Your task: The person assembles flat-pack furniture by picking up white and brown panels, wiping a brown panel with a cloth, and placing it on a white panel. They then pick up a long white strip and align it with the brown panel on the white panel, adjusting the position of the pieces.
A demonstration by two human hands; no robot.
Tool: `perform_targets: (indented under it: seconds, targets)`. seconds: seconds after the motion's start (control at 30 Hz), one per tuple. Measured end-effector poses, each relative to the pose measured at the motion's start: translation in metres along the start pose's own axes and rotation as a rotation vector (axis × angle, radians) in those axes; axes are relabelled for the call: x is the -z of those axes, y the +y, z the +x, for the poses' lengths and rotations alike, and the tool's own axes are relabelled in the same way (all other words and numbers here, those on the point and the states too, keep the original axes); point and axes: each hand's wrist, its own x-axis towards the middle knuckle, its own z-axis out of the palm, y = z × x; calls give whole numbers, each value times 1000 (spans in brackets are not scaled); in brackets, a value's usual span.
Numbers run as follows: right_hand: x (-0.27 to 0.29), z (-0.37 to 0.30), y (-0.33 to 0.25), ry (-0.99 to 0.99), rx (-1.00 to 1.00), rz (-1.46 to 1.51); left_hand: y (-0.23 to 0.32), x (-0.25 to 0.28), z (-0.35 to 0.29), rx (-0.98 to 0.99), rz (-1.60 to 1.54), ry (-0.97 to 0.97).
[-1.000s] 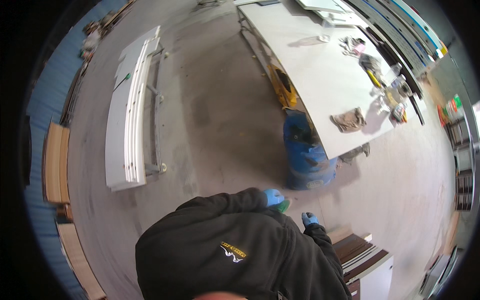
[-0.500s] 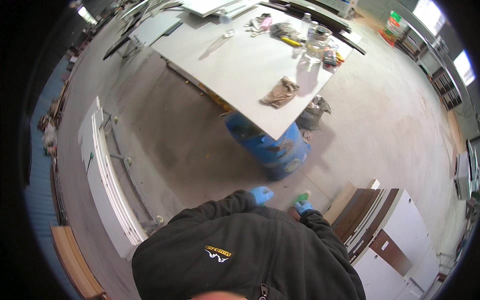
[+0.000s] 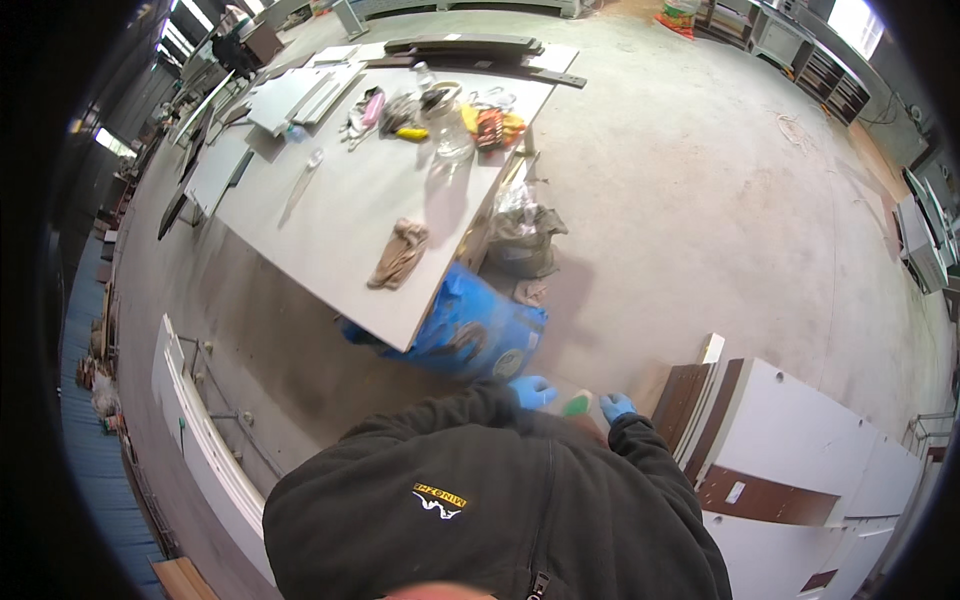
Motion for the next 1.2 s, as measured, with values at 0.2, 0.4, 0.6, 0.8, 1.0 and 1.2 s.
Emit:
perform_targets:
  seconds: [0.2,0.4,0.6,0.8,1.0,1.2]
  targets:
    - [110,91,17,82,1,137,108,21,77,-107,50,-111]
    - [140,209,-16,-45,-100,364,148,91,202,-62,-120,-37]
    - [254,325,-53,-180,-107,129,253,204,331,-154,-178,83]
    - [372,444,-111,61,-125,224,385,344,441,-174,-430,185]
    - [453,568,-179,-134,-245,237,467,460,559,-245,-520,317]
    - [586,766,-230,-184,-165,27,529,577,666,-238,-618,663]
